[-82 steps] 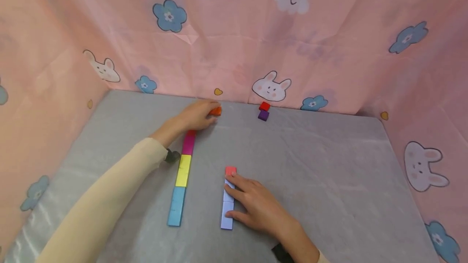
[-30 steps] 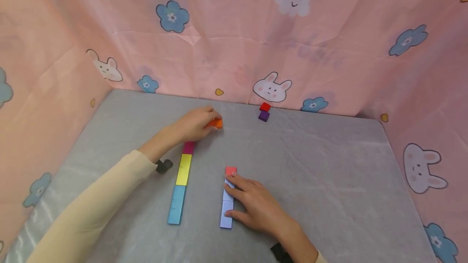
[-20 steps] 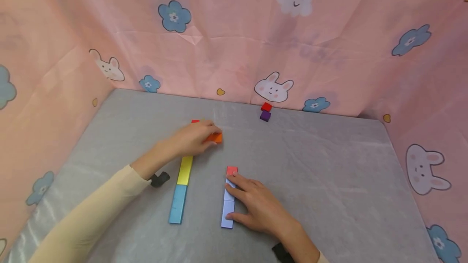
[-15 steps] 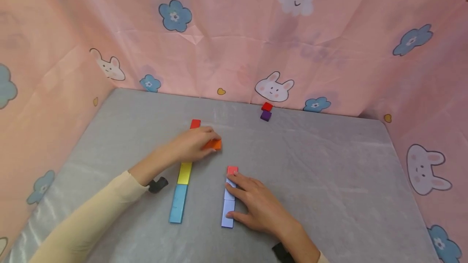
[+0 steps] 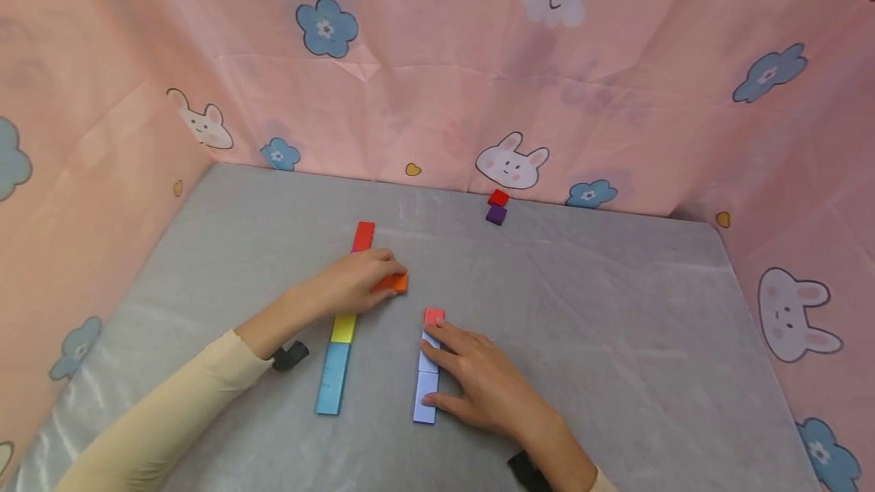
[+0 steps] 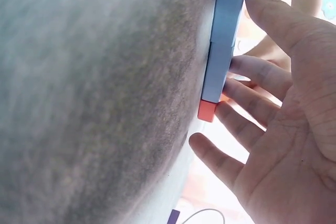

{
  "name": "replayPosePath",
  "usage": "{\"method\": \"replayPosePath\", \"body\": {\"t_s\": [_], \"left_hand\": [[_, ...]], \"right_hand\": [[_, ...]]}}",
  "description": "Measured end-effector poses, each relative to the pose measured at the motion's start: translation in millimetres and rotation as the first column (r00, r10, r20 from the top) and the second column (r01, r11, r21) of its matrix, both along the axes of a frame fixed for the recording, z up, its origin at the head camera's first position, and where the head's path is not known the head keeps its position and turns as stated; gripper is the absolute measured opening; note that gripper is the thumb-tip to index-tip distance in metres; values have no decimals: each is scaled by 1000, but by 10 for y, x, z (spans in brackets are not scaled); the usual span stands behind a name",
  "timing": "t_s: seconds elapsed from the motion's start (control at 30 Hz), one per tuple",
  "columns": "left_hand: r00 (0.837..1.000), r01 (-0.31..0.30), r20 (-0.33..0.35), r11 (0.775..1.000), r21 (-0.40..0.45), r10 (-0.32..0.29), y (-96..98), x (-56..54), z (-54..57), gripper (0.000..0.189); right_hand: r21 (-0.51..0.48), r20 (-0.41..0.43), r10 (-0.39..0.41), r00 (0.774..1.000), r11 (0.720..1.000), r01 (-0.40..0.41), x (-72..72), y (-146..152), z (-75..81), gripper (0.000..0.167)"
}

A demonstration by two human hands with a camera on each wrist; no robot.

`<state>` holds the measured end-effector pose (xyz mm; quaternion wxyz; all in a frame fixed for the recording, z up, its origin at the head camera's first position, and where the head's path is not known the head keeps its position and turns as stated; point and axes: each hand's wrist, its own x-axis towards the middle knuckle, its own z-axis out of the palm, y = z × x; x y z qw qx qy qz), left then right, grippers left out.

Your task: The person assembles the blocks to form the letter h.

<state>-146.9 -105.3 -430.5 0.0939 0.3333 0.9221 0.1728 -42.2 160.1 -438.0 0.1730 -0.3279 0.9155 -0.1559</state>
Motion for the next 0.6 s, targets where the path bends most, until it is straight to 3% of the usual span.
{"method": "replayPosePath", "body": {"t_s": [0.6], "left_hand": [[1000, 5, -16, 1000, -18, -5, 0, 74, -22, 32]], "right_hand": [[-9, -23, 18, 1000, 1000, -18, 15, 7, -8, 75]]}}
